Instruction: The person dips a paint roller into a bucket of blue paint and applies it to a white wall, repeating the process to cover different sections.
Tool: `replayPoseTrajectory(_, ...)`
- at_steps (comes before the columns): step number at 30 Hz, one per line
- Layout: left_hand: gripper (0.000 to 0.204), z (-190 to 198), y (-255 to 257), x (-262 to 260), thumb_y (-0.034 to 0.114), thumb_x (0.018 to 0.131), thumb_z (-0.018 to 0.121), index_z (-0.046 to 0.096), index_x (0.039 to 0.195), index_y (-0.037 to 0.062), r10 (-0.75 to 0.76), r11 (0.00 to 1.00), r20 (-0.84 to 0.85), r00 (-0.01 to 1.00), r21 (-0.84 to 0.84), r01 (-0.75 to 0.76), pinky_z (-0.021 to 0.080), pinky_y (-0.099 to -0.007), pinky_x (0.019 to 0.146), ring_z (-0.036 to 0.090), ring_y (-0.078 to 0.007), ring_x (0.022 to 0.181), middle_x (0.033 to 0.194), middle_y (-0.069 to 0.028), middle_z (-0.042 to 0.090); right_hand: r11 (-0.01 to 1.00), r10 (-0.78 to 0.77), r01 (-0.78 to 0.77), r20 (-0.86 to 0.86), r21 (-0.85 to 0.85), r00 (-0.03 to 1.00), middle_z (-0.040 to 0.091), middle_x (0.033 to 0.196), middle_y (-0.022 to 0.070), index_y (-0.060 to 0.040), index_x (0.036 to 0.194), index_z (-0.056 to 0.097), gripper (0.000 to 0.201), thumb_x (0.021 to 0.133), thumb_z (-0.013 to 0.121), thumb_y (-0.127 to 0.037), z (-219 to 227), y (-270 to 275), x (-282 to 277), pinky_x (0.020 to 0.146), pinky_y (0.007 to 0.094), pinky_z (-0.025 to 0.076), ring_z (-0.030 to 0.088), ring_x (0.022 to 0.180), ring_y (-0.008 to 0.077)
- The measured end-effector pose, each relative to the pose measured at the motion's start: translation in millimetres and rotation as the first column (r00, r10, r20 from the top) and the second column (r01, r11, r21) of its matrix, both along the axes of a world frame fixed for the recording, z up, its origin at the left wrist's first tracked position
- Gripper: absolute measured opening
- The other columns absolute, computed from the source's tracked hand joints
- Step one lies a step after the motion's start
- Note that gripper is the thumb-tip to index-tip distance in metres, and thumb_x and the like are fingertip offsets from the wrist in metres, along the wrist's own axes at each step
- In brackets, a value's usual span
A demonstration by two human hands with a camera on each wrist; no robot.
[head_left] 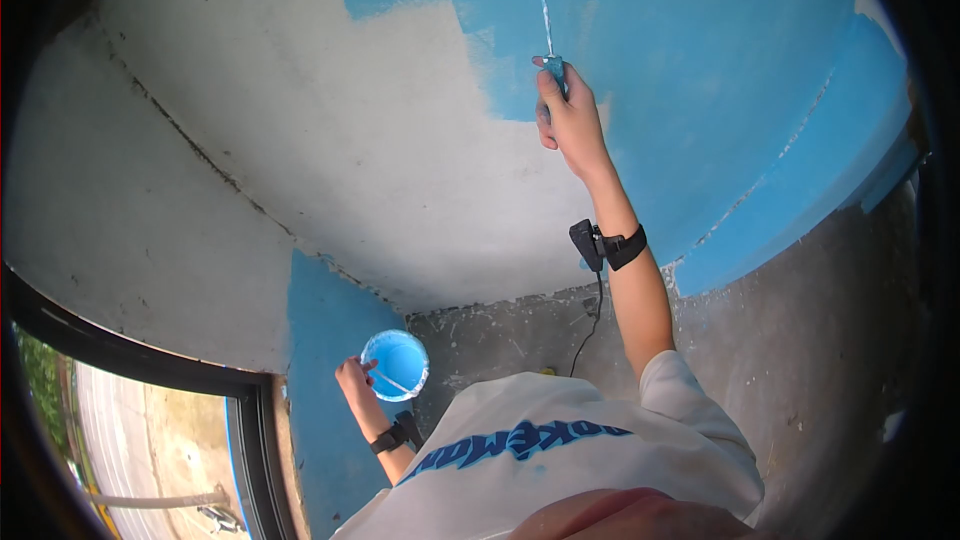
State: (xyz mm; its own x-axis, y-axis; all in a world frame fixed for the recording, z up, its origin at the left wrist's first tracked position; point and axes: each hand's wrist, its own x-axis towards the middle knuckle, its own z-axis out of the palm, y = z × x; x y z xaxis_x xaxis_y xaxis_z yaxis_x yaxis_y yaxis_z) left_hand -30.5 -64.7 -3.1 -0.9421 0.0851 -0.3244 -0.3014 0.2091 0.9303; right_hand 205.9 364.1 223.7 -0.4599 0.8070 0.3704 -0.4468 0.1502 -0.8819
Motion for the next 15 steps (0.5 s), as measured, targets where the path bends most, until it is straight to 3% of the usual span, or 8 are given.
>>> replayPoseTrajectory(6,0.024,1,3,0,0.01,0.085,0.041,0.056,0.092,-0.0077,0.042,0.999,0.005,0.999,-0.009,-0.042,0.03,-0.0239,0.036,0.064,-0.0202,0.056,0.058,-0.0119,0.057,0.987,0.162,-0.163,-0.078,-0.006,0.984,0.039,0.064,-0.0012,-0.0022,0.104,0.049,0.047,0.1,0.035,-0.047,-27,5,-4,0.041,0.0217,0.03,0.034,0.047,0.0054)
replayPoseTrajectory(12,0.026,6,5,3,0.008,0.085,0.038,0.055,0.095,-0.0089,0.021,0.999,0.014,1.0,-0.033,-0.02,0.03,-0.0242,0.037,0.063,-0.0198,0.056,0.061,-0.0124,0.058,0.991,0.072,-0.073,-0.007,-0.112,0.997,0.039,0.06,-0.0004,-0.0067,0.086,0.043,0.036,0.102,0.035,-0.038,-100,4,-21,0.039,0.0225,0.03,0.036,0.043,0.0065)
replayPoseTrajectory(15,0.026,5,5,3,0.007,0.084,0.038,0.056,0.095,-0.0085,0.041,0.998,0.017,0.999,-0.044,-0.041,0.029,-0.0242,0.036,0.062,-0.0188,0.053,0.063,-0.014,0.059,0.977,0.066,-0.055,0.048,-0.206,0.997,0.039,0.06,-0.001,-0.0077,0.085,0.043,0.032,0.102,0.036,-0.035,-142,-11,-20,0.039,0.0225,0.03,0.036,0.043,0.0066)
